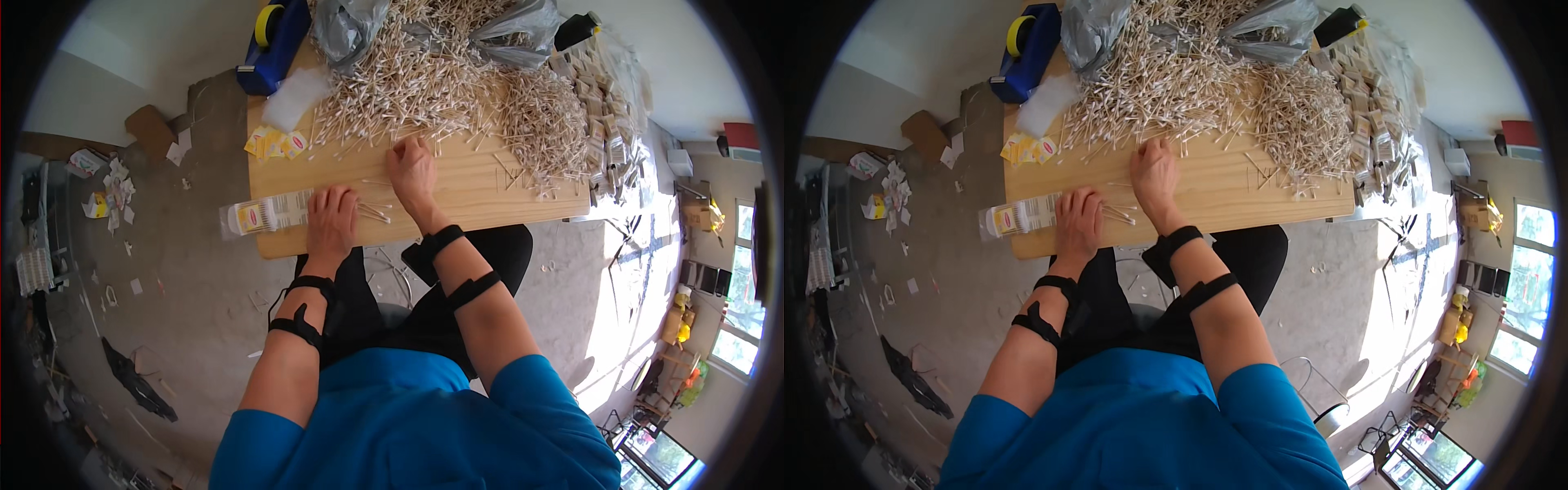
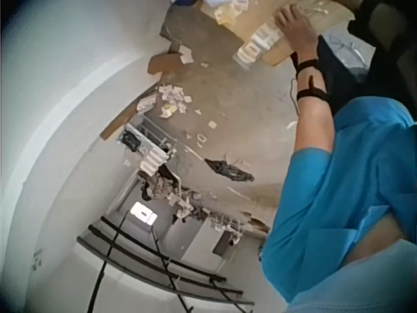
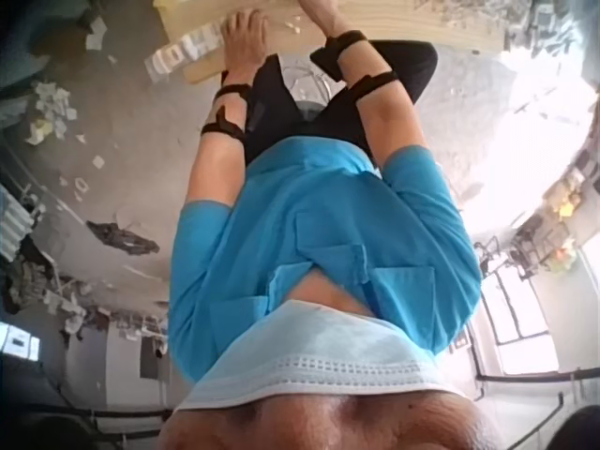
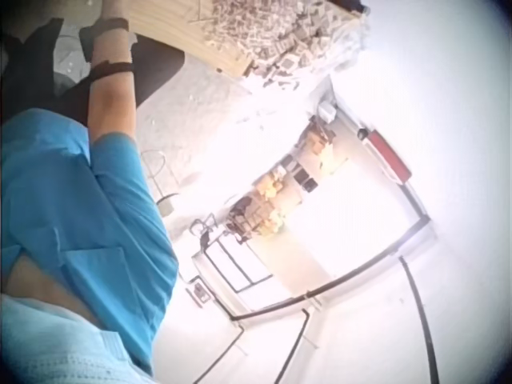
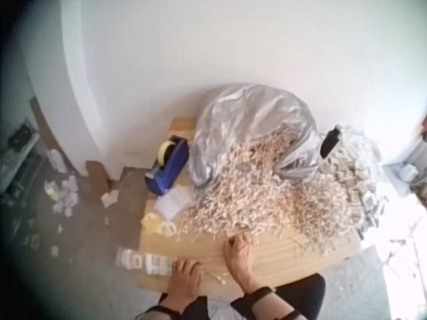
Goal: Packing loose cotton swabs into small plastic containers.
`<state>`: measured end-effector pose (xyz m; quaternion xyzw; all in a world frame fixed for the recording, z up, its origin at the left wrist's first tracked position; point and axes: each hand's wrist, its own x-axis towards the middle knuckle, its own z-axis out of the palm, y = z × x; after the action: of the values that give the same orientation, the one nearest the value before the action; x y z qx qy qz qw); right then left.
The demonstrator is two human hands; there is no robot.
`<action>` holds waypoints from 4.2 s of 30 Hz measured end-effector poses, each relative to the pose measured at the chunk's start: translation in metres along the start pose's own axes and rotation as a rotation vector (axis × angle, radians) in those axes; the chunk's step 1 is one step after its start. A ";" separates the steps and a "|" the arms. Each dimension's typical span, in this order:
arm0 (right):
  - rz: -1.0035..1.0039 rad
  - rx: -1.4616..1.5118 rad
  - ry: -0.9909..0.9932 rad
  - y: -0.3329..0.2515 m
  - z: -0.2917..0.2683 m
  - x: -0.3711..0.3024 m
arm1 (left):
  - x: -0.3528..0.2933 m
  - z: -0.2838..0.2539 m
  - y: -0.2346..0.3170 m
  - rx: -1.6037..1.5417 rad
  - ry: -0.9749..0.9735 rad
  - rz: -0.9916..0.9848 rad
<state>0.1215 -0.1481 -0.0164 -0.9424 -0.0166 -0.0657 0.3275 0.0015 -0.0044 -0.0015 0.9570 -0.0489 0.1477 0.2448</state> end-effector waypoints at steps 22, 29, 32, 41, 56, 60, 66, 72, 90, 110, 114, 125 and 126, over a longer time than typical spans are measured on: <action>-0.245 0.199 -0.244 0.001 -0.043 -0.066 | -0.001 -0.003 -0.003 -0.001 0.010 -0.037; -0.227 0.336 -0.187 0.010 -0.043 -0.064 | 0.003 -0.007 -0.001 0.000 -0.014 0.030; -0.181 0.277 -0.119 0.002 -0.048 -0.061 | 0.002 -0.007 -0.003 -0.001 -0.013 0.032; -0.145 0.061 -0.154 -0.003 -0.037 -0.055 | -0.001 -0.005 -0.004 0.038 -0.038 0.015; -0.157 0.081 -0.122 0.002 -0.046 -0.030 | 0.001 -0.007 -0.002 0.031 -0.036 0.012; -0.244 0.029 -0.199 0.001 -0.038 -0.049 | 0.001 -0.004 0.000 0.031 -0.022 -0.009; -0.339 0.127 -0.011 0.001 -0.032 -0.041 | 0.006 -0.009 -0.001 0.037 -0.033 0.135; -0.234 0.135 -0.199 -0.002 -0.028 -0.018 | 0.002 -0.007 -0.003 -0.004 -0.059 0.073; -0.291 0.127 -0.296 0.015 -0.050 -0.013 | 0.004 -0.008 0.000 -0.022 -0.014 0.067; -0.580 0.020 -0.197 0.009 -0.032 0.006 | 0.006 -0.004 0.004 0.003 -0.029 0.078; -0.390 0.006 -0.283 0.015 -0.035 -0.003 | 0.004 -0.006 0.001 -0.002 -0.027 0.057; -0.158 0.203 -0.092 0.011 -0.053 -0.034 | 0.004 -0.007 -0.001 0.031 0.001 0.062; -0.199 0.160 -0.116 0.010 -0.049 -0.032 | 0.005 -0.007 0.000 0.030 0.002 0.065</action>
<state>0.0854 -0.1863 0.0114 -0.9092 -0.1340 -0.0417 0.3920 0.0043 -0.0013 0.0056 0.9583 -0.0775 0.1573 0.2256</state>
